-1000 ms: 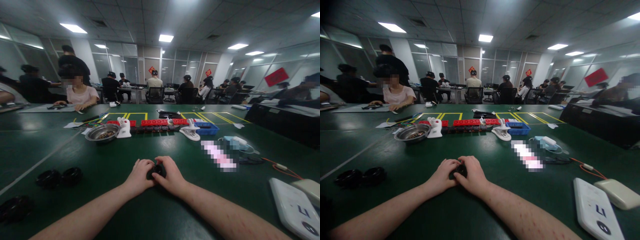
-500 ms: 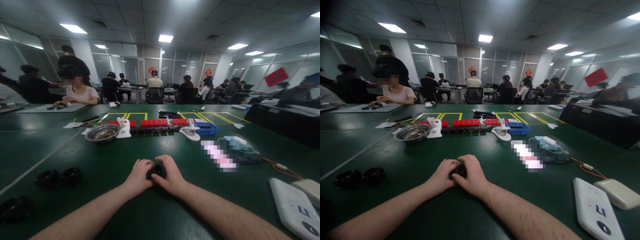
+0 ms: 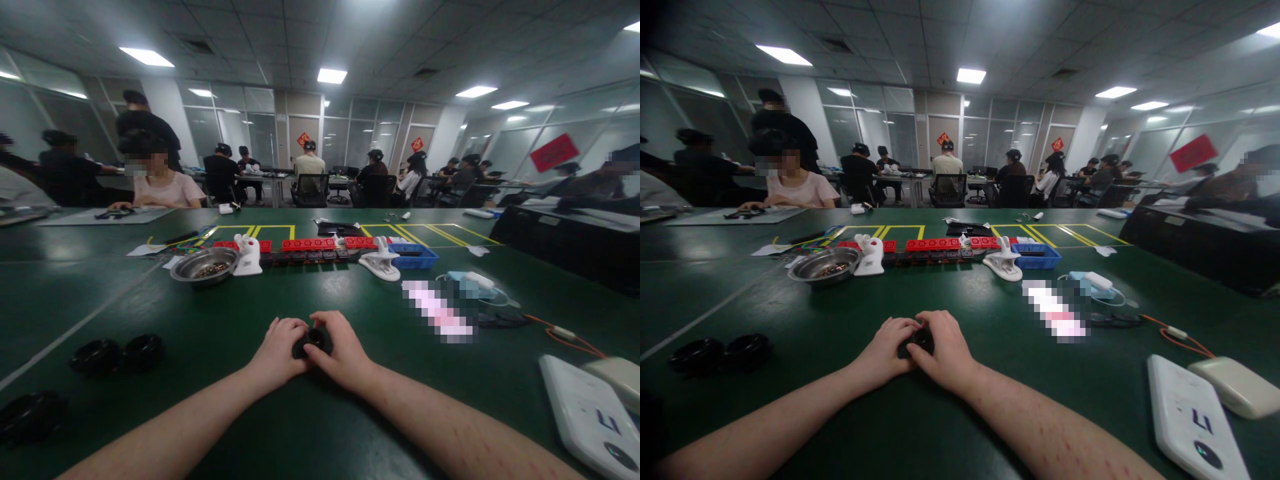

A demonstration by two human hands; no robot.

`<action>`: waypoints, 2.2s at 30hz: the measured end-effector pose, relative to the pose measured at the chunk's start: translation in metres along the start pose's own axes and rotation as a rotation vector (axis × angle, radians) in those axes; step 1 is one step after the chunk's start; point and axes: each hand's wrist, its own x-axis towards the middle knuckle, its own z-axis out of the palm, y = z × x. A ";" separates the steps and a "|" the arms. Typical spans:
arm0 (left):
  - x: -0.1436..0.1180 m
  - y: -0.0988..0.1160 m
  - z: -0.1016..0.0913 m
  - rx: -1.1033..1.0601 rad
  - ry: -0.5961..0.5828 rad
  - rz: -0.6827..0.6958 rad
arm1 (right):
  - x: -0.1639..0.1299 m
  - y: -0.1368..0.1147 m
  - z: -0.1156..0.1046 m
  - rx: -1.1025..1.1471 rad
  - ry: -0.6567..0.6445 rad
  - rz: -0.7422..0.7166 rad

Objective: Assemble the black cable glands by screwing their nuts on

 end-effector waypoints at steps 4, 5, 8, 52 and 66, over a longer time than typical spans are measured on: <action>0.000 -0.001 0.001 -0.012 0.020 0.001 | 0.000 -0.001 -0.001 0.027 -0.036 -0.041; 0.000 -0.002 0.002 -0.013 0.025 0.000 | -0.001 -0.002 -0.001 0.041 -0.048 -0.062; 0.000 -0.002 0.003 -0.013 0.023 0.000 | -0.001 -0.002 -0.003 0.053 -0.043 -0.084; 0.000 -0.003 0.004 -0.024 0.028 0.013 | 0.000 0.003 0.000 0.069 -0.116 -0.009; 0.000 -0.004 0.005 -0.028 0.032 0.020 | 0.001 0.003 0.001 0.029 -0.064 0.026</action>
